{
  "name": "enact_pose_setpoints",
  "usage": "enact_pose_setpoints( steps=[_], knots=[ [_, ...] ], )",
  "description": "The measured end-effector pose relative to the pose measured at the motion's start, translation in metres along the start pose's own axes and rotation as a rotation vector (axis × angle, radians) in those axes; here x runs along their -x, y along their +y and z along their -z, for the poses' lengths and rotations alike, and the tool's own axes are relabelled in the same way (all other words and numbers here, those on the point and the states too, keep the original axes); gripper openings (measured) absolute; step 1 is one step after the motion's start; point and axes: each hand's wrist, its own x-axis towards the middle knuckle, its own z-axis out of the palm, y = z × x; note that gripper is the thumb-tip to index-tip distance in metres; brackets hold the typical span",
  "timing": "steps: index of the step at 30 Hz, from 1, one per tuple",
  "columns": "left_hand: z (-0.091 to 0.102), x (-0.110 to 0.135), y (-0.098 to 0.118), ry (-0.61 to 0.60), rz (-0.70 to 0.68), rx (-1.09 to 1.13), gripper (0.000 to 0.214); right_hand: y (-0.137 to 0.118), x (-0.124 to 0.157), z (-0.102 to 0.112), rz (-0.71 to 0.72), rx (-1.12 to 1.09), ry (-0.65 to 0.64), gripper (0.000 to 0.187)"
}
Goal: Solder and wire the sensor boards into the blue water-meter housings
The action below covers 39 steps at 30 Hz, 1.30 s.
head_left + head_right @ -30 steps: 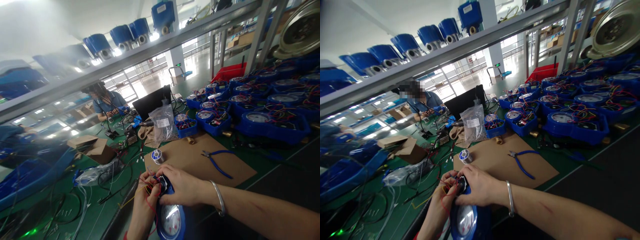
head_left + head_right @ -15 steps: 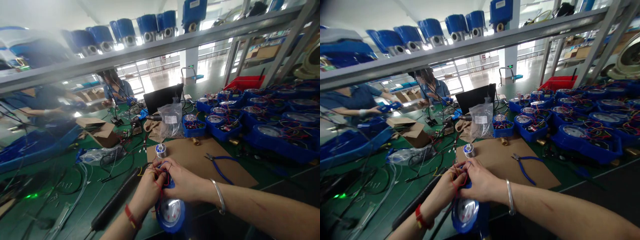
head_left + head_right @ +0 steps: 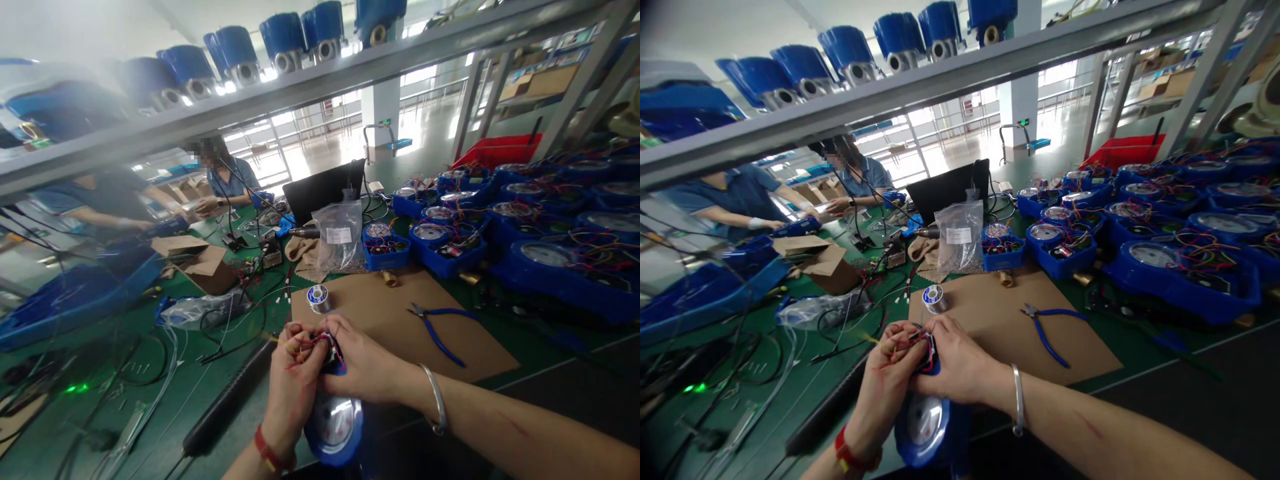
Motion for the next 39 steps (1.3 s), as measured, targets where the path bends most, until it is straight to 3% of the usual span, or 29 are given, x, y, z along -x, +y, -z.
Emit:
enact_pose_setpoints(
  steps=[6,9,13,19,23,26,31,35,39],
  knots=[
    [-0.009,0.007,0.014,0.018,-0.061,0.018,0.039,0.010,0.010,0.011,-0.001,-0.050,0.077,0.056],
    [-0.003,0.009,0.022,-0.004,0.005,0.191,0.028,0.012,0.007,0.015,0.030,-0.071,0.099,0.052],
    [0.005,0.007,0.029,-0.139,0.042,0.272,0.027,0.008,0.000,0.022,0.128,-0.092,0.132,0.053],
    [0.017,0.010,0.027,-0.146,-0.045,0.410,0.013,-0.004,-0.007,0.037,0.211,-0.045,0.276,0.043],
    [0.021,0.016,0.023,-0.201,-0.055,0.309,0.014,-0.006,-0.011,0.044,0.313,0.063,0.409,0.042],
    [0.021,0.013,0.025,-0.209,0.011,0.241,0.021,-0.004,-0.016,0.043,0.297,0.070,0.431,0.040],
    [0.022,0.001,0.038,-0.184,-0.038,0.169,0.029,0.007,-0.024,0.041,0.240,0.062,0.476,0.042],
    [0.025,-0.003,0.047,-0.177,-0.017,0.047,0.030,0.017,-0.030,0.043,0.278,0.180,0.553,0.040],
    [0.026,0.005,0.056,-0.235,-0.136,-0.226,0.029,0.025,-0.038,0.038,0.364,0.319,0.570,0.038]
  ],
)
